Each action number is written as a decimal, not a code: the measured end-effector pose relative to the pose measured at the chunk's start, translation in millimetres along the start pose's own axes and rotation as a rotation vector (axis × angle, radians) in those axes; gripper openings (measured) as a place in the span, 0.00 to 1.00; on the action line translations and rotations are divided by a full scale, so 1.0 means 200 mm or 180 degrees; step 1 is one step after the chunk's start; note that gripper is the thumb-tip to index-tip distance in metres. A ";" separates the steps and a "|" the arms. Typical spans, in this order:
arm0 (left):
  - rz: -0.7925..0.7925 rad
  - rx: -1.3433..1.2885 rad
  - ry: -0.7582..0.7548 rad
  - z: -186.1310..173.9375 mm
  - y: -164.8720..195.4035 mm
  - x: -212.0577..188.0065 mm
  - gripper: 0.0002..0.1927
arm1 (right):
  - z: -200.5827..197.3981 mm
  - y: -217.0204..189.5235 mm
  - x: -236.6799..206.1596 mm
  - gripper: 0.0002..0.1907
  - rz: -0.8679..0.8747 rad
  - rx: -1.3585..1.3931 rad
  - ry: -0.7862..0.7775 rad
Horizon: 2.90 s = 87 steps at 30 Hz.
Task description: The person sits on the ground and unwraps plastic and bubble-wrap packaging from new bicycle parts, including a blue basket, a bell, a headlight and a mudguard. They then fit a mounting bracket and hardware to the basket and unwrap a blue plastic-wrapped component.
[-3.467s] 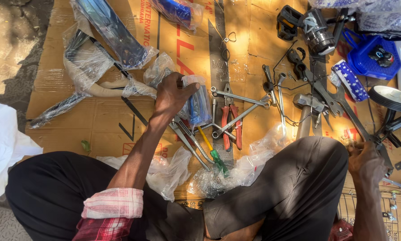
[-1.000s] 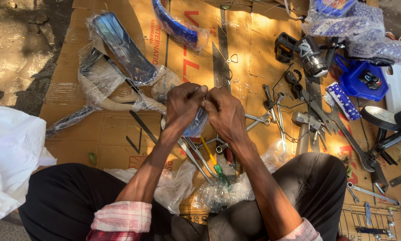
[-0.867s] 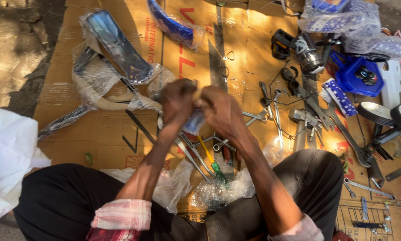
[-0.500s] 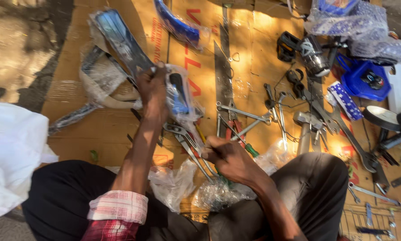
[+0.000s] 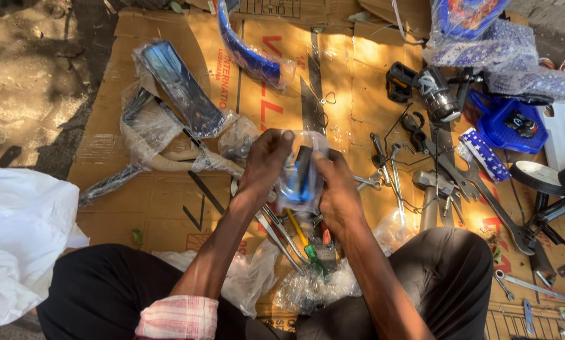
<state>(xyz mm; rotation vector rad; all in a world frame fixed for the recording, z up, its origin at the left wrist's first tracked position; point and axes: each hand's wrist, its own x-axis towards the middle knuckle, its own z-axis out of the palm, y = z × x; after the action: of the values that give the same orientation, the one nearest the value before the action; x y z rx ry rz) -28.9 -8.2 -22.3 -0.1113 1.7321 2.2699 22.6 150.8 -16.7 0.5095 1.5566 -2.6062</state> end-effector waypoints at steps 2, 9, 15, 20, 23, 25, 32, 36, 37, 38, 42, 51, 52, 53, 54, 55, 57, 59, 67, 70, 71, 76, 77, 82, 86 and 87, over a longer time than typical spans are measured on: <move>-0.0121 0.0853 0.0053 0.02 0.00 -0.02 0.32 | -0.04 0.00 0.07 0.25 -0.0215 0.0694 0.0032; -0.0545 0.0584 -0.0764 0.06 0.00 -0.06 0.37 | -0.12 -0.07 0.14 0.16 -0.0300 0.1144 -0.0164; -0.0463 0.0440 -0.0903 0.05 0.01 -0.10 0.35 | -0.19 -0.21 0.13 0.09 0.0064 0.0334 0.0066; -0.0729 0.0188 -0.1059 0.04 0.03 -0.11 0.38 | -0.26 -0.21 0.18 0.12 0.0745 0.0343 0.0072; -0.0509 -0.0168 -0.1382 0.04 0.04 -0.12 0.38 | -0.28 -0.15 0.23 0.14 0.0799 0.0844 0.0283; -0.0086 0.0082 -0.1567 0.03 0.04 -0.12 0.36 | -0.27 -0.08 0.24 0.10 0.1217 0.1032 0.0232; -0.0222 0.0298 -0.1326 0.02 0.07 -0.12 0.28 | -0.19 -0.09 0.09 0.13 -0.0975 -0.2042 0.0766; -0.0183 0.0850 -0.1364 0.01 0.09 -0.10 0.32 | -0.15 -0.22 0.01 0.17 -0.1133 -0.2355 -0.0581; -0.0101 0.0947 -0.1405 0.01 0.10 -0.10 0.34 | -0.14 -0.24 -0.01 0.19 -0.1393 -0.2707 -0.0772; -0.0308 0.1010 -0.1287 0.00 0.10 -0.09 0.32 | -0.13 -0.25 -0.01 0.21 -0.1656 -0.3060 -0.0971; -0.0364 0.1057 -0.1071 -0.03 0.12 -0.07 0.30 | -0.12 -0.24 -0.01 0.19 -0.0792 -0.2117 -0.0585; -0.0748 0.1423 -0.0156 -0.11 0.16 -0.02 0.22 | -0.01 -0.07 -0.05 0.17 -0.1284 -0.1005 -0.0615; -0.0702 0.1485 -0.0122 -0.12 0.16 -0.01 0.21 | 0.00 -0.06 -0.07 0.16 -0.1325 -0.1040 -0.0513; -0.0346 0.1983 -0.0140 -0.12 0.17 -0.01 0.22 | 0.02 -0.05 -0.07 0.15 -0.1368 -0.1069 -0.0409; 0.0010 0.2475 -0.0160 -0.13 0.17 -0.01 0.23 | 0.04 -0.04 -0.08 0.15 -0.1368 -0.0864 -0.0392; 0.0377 0.2962 -0.0186 -0.13 0.17 -0.01 0.25 | 0.05 -0.03 -0.07 0.14 -0.1372 -0.0659 -0.0366; 0.0324 0.1557 -0.0282 -0.14 0.17 -0.01 0.21 | 0.08 -0.02 -0.05 0.15 -0.1313 -0.0265 -0.0249; 0.0205 0.0915 -0.0340 -0.14 0.17 -0.01 0.19 | 0.10 -0.02 -0.02 0.17 -0.1139 0.0108 -0.0084; 0.1582 0.2225 0.0282 -0.16 0.19 -0.04 0.14 | 0.07 -0.02 -0.05 0.20 -0.0529 0.0296 0.0109; 0.2626 0.3614 0.0950 -0.18 0.21 -0.07 0.09 | 0.09 -0.04 -0.07 0.17 -0.0833 -0.0023 0.0092; 0.2439 0.3620 0.0908 -0.19 0.22 -0.08 0.08 | 0.10 -0.05 -0.08 0.16 -0.0952 -0.0136 0.0102; 0.1824 0.3410 0.1511 -0.33 0.34 -0.12 0.06 | 0.03 -0.14 -0.10 0.13 -0.1865 -0.2573 -0.0452; 0.1731 0.3248 0.1740 -0.38 0.38 -0.14 0.06 | -0.01 -0.14 -0.11 0.12 -0.2378 -0.3083 -0.0685; 0.1374 0.2075 0.1315 -0.51 0.54 -0.22 0.06 | -0.21 -0.09 0.03 0.10 -0.0715 -0.0909 0.0425; 0.2158 0.3182 0.0456 -0.50 0.55 -0.30 0.10 | -0.31 -0.07 0.21 0.11 -0.1154 -0.1002 0.0808; 0.2156 0.3401 0.0388 -0.50 0.55 -0.31 0.09 | -0.33 -0.08 0.23 0.14 -0.1693 -0.2555 0.0822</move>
<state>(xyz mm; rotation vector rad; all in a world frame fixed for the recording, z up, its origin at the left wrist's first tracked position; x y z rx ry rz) -10.3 -140.2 66.4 0.6429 3.1180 1.3091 -7.5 220.2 -46.8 0.3903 2.9212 -1.9206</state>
